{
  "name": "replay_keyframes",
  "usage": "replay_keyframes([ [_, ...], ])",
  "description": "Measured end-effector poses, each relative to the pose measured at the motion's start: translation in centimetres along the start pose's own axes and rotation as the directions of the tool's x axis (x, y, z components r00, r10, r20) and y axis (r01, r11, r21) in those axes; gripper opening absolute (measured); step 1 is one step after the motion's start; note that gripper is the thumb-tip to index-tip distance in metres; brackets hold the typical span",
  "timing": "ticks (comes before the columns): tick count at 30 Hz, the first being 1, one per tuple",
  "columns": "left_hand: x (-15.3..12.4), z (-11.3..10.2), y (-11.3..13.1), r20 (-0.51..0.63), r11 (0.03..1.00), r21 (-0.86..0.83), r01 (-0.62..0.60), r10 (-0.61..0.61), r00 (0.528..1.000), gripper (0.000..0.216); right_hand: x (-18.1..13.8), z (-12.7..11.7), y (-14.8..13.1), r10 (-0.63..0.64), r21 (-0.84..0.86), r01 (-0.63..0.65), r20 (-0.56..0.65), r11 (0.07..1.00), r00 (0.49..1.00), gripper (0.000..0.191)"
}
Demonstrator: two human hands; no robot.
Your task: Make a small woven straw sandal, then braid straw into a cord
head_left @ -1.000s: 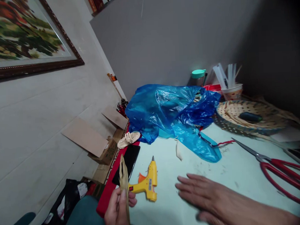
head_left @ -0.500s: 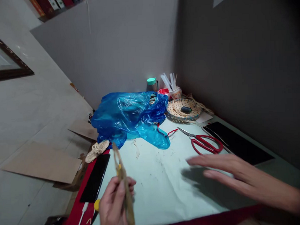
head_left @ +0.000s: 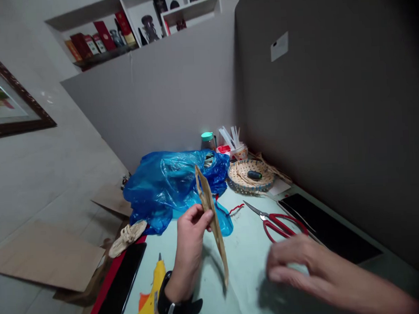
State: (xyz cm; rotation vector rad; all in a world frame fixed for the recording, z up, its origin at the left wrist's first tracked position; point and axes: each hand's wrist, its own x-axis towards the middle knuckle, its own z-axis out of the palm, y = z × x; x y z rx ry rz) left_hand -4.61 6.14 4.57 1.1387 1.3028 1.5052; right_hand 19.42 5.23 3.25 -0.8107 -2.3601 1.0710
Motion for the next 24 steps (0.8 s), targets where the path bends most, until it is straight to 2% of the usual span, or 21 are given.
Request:
replay_keyframes([
  [2,1.0,1.1,0.3,0.024,0.999,-0.028,-0.019,0.019,1.000,0.019,3.2,-0.9,-0.7,0.036,0.071,-0.027,-0.122,0.997,0.992,0.024],
  [3,1.5,1.6,0.5,0.030,0.999,-0.034,-0.031,0.032,0.999,0.019,5.0,-1.1,-0.9,0.024,0.101,-0.004,-0.191,0.995,0.981,0.029],
  [4,1.9,2.0,0.7,0.032,0.998,-0.041,-0.043,0.044,0.999,0.019,6.8,-1.2,-1.0,-0.011,0.127,0.038,-0.207,0.991,0.978,0.034],
  [6,2.8,2.8,1.1,0.029,0.996,-0.069,-0.064,0.066,0.997,0.018,9.8,-1.2,-0.7,-0.050,0.188,0.094,-0.228,0.978,0.972,0.024],
  [9,4.2,3.2,1.8,0.029,0.988,-0.133,-0.077,0.081,0.996,0.020,12.7,-1.3,0.4,-0.021,0.304,0.120,-0.309,0.945,0.951,0.017],
  [13,6.3,3.2,2.5,0.026,0.983,-0.168,-0.079,0.085,0.996,0.026,14.4,-2.8,1.7,-0.004,0.432,0.160,-0.341,0.887,0.940,0.018],
  [18,8.6,3.4,2.4,0.019,0.970,-0.225,-0.088,0.095,0.995,0.030,15.9,-5.2,2.2,0.018,0.368,0.166,-0.449,0.915,0.893,0.019],
  [24,9.8,3.6,1.8,-0.014,0.969,-0.238,-0.065,0.064,0.998,0.035,16.7,-5.4,2.7,0.003,0.315,0.182,-0.506,0.931,0.863,0.021],
])
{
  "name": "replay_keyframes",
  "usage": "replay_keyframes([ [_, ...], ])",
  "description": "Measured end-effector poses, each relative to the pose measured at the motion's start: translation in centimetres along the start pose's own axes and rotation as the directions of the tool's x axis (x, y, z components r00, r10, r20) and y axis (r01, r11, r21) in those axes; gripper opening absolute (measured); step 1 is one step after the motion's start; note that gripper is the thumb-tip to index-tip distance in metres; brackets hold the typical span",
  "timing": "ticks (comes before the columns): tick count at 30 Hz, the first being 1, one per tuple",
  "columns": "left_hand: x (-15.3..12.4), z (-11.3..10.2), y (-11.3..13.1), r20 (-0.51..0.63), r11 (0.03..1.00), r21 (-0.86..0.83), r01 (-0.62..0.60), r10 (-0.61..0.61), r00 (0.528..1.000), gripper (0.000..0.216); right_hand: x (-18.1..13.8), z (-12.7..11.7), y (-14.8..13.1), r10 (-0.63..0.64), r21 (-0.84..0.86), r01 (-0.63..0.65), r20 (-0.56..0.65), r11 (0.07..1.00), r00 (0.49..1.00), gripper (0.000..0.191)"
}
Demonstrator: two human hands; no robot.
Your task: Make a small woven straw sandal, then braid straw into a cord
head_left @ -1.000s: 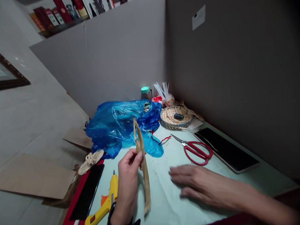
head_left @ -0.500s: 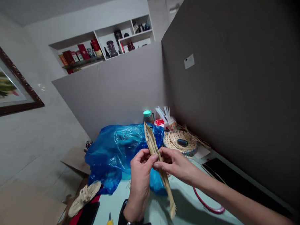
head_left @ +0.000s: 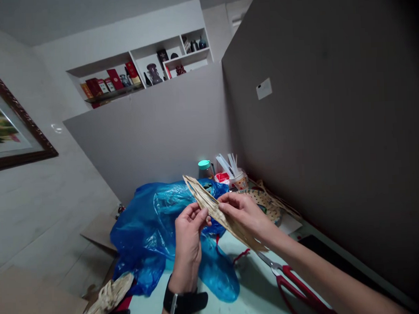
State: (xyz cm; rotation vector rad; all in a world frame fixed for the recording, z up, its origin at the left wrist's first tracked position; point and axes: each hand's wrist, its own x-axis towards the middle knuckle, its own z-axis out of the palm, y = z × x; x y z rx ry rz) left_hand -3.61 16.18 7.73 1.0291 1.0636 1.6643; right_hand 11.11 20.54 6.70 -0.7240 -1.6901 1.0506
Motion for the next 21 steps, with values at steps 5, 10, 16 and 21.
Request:
replay_keyframes([
  [5,-0.2,0.2,0.3,-0.007,1.000,0.015,0.022,-0.022,1.000,0.029,-0.2,0.0,-0.6,-0.029,-0.049,0.030,0.025,0.998,0.999,0.020],
  [10,-0.7,0.5,1.1,0.023,0.999,-0.026,0.031,-0.030,0.999,0.026,0.0,-0.3,-1.2,-0.001,0.015,0.001,0.041,1.000,0.999,0.021],
  [16,-0.9,0.5,1.5,0.047,0.998,-0.054,0.038,-0.036,0.998,0.024,-0.2,-0.4,-1.6,0.012,0.118,-0.024,0.103,0.993,0.995,0.024],
  [21,-0.7,0.5,1.3,0.079,0.991,-0.105,0.087,-0.079,0.994,0.022,-0.4,-0.3,-2.1,0.014,0.127,-0.031,0.131,0.991,0.991,0.020],
])
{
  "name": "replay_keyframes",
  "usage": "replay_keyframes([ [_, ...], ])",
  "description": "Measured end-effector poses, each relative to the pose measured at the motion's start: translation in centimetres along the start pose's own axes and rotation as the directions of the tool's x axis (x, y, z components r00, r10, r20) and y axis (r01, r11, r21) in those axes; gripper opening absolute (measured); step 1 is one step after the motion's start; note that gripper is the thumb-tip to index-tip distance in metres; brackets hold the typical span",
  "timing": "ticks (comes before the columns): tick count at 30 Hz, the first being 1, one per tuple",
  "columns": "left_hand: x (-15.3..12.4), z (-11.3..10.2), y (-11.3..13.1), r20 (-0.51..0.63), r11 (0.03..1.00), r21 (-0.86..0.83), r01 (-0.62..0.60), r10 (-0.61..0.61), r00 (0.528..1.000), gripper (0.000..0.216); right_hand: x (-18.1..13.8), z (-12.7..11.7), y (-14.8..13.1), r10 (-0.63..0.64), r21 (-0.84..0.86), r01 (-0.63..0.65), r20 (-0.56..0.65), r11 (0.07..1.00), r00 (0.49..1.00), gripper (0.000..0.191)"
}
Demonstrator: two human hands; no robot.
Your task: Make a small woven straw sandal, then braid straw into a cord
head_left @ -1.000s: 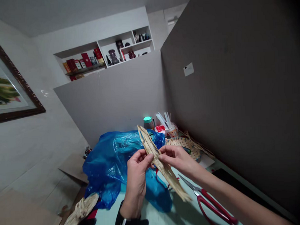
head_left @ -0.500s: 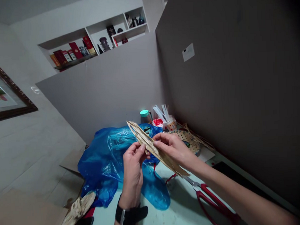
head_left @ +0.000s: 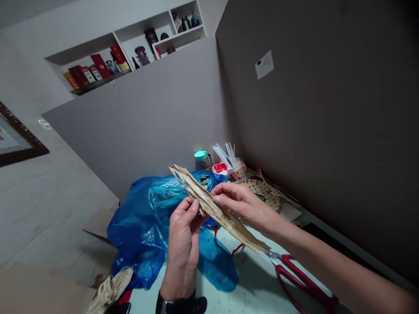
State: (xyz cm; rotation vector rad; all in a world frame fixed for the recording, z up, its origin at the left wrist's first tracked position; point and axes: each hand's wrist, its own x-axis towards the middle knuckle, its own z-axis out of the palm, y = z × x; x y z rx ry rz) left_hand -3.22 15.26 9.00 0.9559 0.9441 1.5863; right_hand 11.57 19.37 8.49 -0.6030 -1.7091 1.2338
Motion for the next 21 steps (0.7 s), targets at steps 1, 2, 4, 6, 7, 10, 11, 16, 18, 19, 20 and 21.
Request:
replay_keyframes([
  [1,0.0,0.0,0.0,0.009,1.000,-0.016,0.003,-0.003,1.000,0.022,0.0,0.1,0.0,0.002,0.004,-0.002,-0.003,1.000,1.000,0.019],
  [2,0.0,0.0,-0.1,0.019,0.999,-0.034,0.006,-0.006,1.000,0.022,0.0,0.2,0.1,0.003,0.008,-0.003,-0.011,1.000,1.000,0.018],
  [4,-0.1,0.2,-0.1,0.044,0.998,-0.068,0.016,-0.013,0.999,0.022,-0.1,0.4,0.2,-0.009,-0.008,0.009,-0.035,1.000,0.999,0.016],
  [6,-0.3,0.4,-0.2,0.059,0.996,-0.092,0.019,-0.013,0.998,0.020,-0.2,0.7,0.4,-0.032,-0.074,0.027,-0.060,0.997,0.998,0.017],
  [7,-0.4,0.6,-0.3,0.058,0.996,-0.087,0.016,-0.011,0.998,0.020,-0.2,0.8,0.4,-0.042,-0.117,0.033,-0.076,0.993,0.996,0.018],
  [10,-0.8,1.1,-0.4,0.055,0.999,0.036,-0.009,0.007,0.998,0.026,-0.4,1.1,0.2,-0.064,-0.234,0.034,-0.123,0.972,0.990,0.017],
  [11,-0.9,1.2,-0.5,0.057,0.995,0.101,-0.028,0.022,0.998,0.028,-0.5,1.1,0.1,-0.074,-0.262,0.036,-0.135,0.964,0.988,0.016],
  [16,-0.9,1.0,-0.3,0.059,0.975,0.205,-0.081,0.070,0.996,0.026,-0.5,0.9,-0.4,-0.136,-0.323,0.079,-0.157,0.943,0.978,0.015],
  [18,-0.7,0.8,0.0,0.062,0.987,0.154,-0.039,0.030,0.998,0.027,-0.4,0.7,-0.2,-0.100,-0.211,0.070,-0.136,0.975,0.986,0.015],
  [19,-0.7,0.7,0.1,0.066,0.992,0.125,-0.011,0.003,0.998,0.027,-0.2,0.6,-0.1,-0.062,-0.107,0.050,-0.112,0.993,0.992,0.016],
  [20,-0.6,0.5,0.2,0.074,0.995,0.094,0.019,-0.026,0.997,0.027,-0.1,0.5,0.1,-0.019,0.020,0.020,-0.077,1.000,0.997,0.017],
  [21,-0.5,0.4,0.2,0.084,0.997,0.062,0.048,-0.053,0.995,0.027,0.1,0.5,0.3,0.022,0.155,-0.017,-0.035,0.988,0.999,0.018],
])
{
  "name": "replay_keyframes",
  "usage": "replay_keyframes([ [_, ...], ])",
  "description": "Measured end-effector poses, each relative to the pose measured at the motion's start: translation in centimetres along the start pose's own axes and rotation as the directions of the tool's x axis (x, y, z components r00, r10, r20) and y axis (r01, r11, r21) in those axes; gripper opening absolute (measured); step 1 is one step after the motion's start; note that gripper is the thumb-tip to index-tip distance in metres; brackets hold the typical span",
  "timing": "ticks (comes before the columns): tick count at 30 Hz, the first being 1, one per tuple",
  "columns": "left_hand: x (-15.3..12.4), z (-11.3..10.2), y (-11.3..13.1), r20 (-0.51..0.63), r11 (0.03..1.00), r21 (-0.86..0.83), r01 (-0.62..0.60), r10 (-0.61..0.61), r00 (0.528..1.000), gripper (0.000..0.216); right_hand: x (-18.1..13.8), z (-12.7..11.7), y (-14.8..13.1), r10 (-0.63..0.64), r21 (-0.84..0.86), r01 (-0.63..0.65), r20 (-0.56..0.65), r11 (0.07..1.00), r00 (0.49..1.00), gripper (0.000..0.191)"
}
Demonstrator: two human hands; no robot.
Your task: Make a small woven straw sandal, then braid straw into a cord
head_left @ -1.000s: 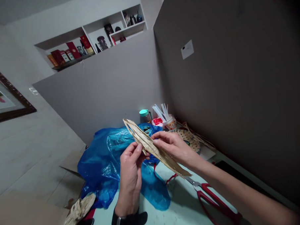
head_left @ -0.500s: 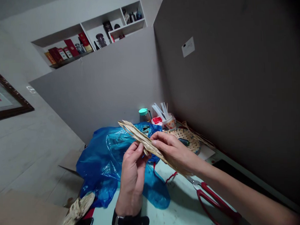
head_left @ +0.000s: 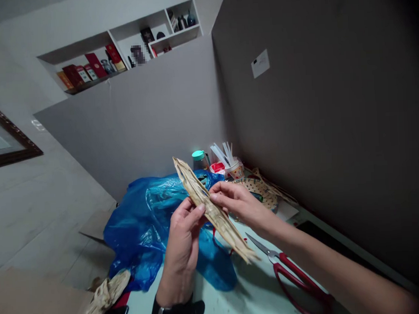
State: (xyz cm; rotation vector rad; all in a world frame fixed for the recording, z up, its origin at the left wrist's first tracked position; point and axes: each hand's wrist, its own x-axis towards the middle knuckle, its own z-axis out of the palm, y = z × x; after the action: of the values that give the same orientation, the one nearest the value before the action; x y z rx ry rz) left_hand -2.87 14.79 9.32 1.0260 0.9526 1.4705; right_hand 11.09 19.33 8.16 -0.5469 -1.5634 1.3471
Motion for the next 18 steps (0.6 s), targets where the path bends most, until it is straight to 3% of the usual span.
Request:
replay_keyframes([
  [3,0.11,-0.27,0.05,0.057,0.993,-0.097,0.071,-0.066,0.996,0.028,0.38,-0.24,0.48,0.101,0.316,-0.128,0.098,0.940,0.990,0.020],
  [5,0.11,-0.28,0.04,0.081,0.988,-0.127,0.093,-0.083,0.993,0.028,0.46,-0.32,0.64,0.125,0.406,-0.169,0.132,0.898,0.983,0.020],
  [12,-0.07,-0.10,-0.06,-0.038,1.000,-0.012,-0.021,0.021,0.999,0.025,0.44,-0.34,0.74,0.147,0.418,-0.180,0.111,0.890,0.983,0.020],
  [18,-0.09,-0.07,-0.17,-0.042,0.997,0.045,-0.062,0.064,0.997,0.021,0.31,-0.61,0.70,0.111,0.374,-0.153,0.132,0.915,0.985,0.019],
])
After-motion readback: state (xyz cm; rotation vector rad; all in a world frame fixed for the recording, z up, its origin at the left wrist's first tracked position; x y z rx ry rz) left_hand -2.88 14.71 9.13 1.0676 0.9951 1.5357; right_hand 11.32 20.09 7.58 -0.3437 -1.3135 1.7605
